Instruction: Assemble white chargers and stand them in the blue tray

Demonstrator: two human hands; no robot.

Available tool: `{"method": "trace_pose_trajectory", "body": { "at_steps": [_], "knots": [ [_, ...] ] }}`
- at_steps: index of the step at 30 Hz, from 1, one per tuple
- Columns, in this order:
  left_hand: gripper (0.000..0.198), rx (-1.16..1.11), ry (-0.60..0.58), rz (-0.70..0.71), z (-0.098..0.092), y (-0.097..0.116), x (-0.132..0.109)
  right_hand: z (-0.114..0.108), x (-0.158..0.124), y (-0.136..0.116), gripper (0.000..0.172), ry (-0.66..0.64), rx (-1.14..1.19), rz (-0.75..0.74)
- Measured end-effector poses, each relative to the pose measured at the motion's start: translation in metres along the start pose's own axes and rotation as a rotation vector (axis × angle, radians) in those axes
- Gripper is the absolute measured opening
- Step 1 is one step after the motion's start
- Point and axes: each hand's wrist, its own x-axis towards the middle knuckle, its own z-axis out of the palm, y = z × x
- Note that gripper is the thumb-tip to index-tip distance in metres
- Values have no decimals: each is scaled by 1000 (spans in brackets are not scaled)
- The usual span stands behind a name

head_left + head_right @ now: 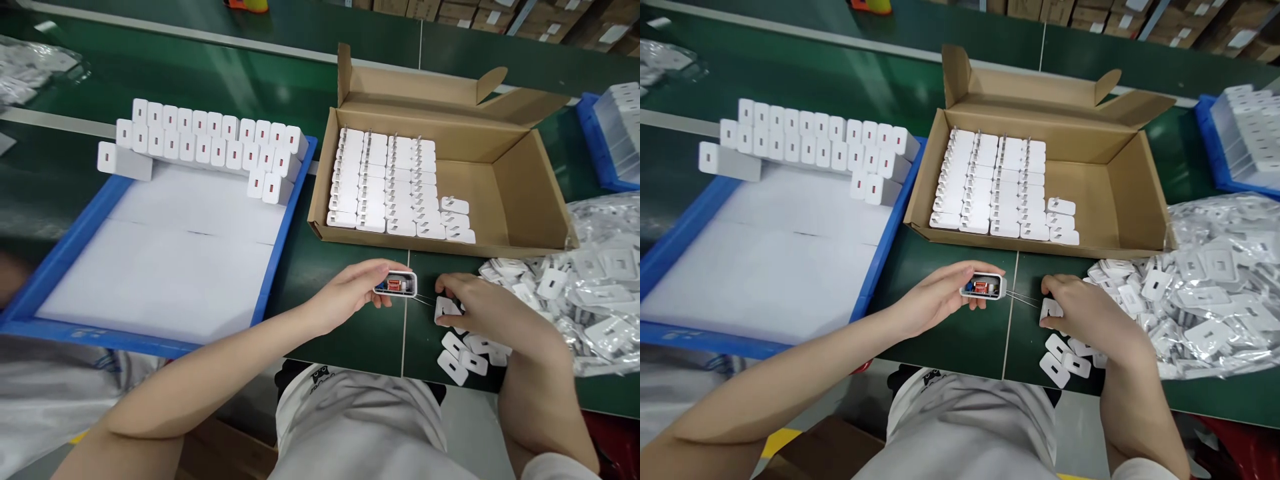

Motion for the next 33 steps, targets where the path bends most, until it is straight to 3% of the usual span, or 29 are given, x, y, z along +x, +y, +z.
{"method": "trace_pose_trajectory", "body": {
  "at_steps": [7, 14, 16, 19, 23, 30, 33],
  "knots": [
    [44, 176, 14, 71, 2, 4, -5, -2, 7, -7, 3, -18, 37, -65],
    [45, 180, 7, 67, 4, 6, -7, -17, -6, -7, 14, 3, 188, -171],
    [45, 165, -5, 71, 3, 5, -7, -26, -12, -16, 12, 142, 296, -229],
    [46, 168, -15, 73, 2, 4, -6, -33, -15, -35, 13, 479, 530, -215],
    [46, 175, -25, 71, 2, 2, -6, -21, -4, -57, 20, 783, 662, -255],
    [45, 182, -24, 78, 3, 2, -6, 4, 12, -65, 24, 1071, 452, -419],
    [46, 211, -27, 85, 3, 2, -7, 5, 12, -64, 30, 1070, 376, -499]
  ]
}}
